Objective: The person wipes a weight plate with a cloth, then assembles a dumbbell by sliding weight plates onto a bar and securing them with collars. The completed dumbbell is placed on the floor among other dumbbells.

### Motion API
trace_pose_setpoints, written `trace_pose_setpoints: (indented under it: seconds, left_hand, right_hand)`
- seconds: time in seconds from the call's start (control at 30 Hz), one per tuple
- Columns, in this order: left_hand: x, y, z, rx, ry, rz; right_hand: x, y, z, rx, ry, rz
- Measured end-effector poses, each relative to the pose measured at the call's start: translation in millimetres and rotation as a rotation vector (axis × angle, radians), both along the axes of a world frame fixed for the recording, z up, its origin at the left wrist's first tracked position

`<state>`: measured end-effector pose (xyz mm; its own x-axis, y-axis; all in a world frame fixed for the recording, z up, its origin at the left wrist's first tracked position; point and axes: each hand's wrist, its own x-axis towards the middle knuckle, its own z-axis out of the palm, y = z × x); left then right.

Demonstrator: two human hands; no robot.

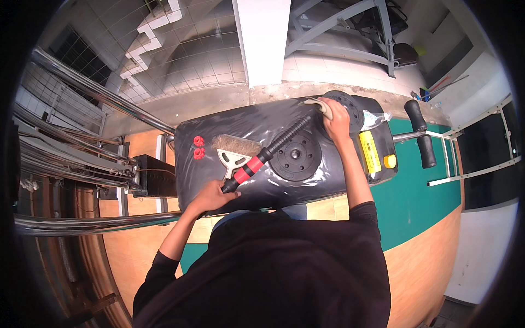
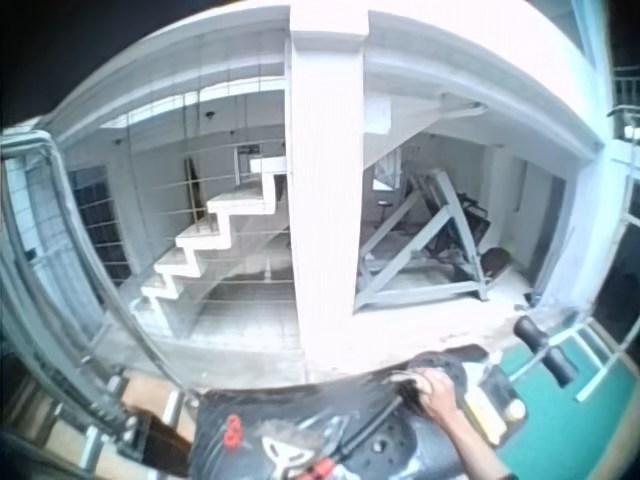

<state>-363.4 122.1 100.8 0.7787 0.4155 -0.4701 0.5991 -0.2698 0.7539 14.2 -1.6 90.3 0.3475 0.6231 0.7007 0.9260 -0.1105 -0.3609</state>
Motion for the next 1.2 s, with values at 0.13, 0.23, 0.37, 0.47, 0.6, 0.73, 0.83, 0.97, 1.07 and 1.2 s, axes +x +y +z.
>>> trace_pose_setpoints:
  seconds: [0.13,0.23,0.37,0.47,0.6,0.73,0.83,0.97,1.07,1.2]
  left_hand:
    - [6,2,-26,-0.502,-0.269,-0.013]
    - [32,4,-30,-0.936,-0.341,0.229]
    - [73,0,-26,-0.796,-0.295,0.043]
    - [86,-5,-23,-0.702,-0.272,0.092]
    - [91,-6,-18,-0.657,-0.291,0.228]
    - [98,-8,-22,-0.368,-0.306,0.382]
    - [95,-10,-26,-0.105,-0.361,0.329]
    - [95,-16,-12,0.139,-0.321,0.178]
    - [92,-5,5,0.398,-0.262,-0.013]
    - [113,42,6,0.23,-0.551,0.242]
  right_hand:
    - [7,-3,18,0.489,0.814,-0.218]
    - [-42,16,36,0.779,1.481,0.127]
    - [-112,43,11,0.693,1.804,0.546]
    - [-157,46,4,0.484,1.901,0.566]
    - [-168,44,-6,0.389,1.678,0.422]
    - [-193,41,-4,0.101,1.226,0.263]
    - [-186,45,-16,0.161,1.251,0.277]
    - [-168,40,-2,0.228,1.436,0.273]
    - [-150,31,-13,0.201,1.53,0.267]
    - [-138,19,-11,0.076,1.519,0.391]
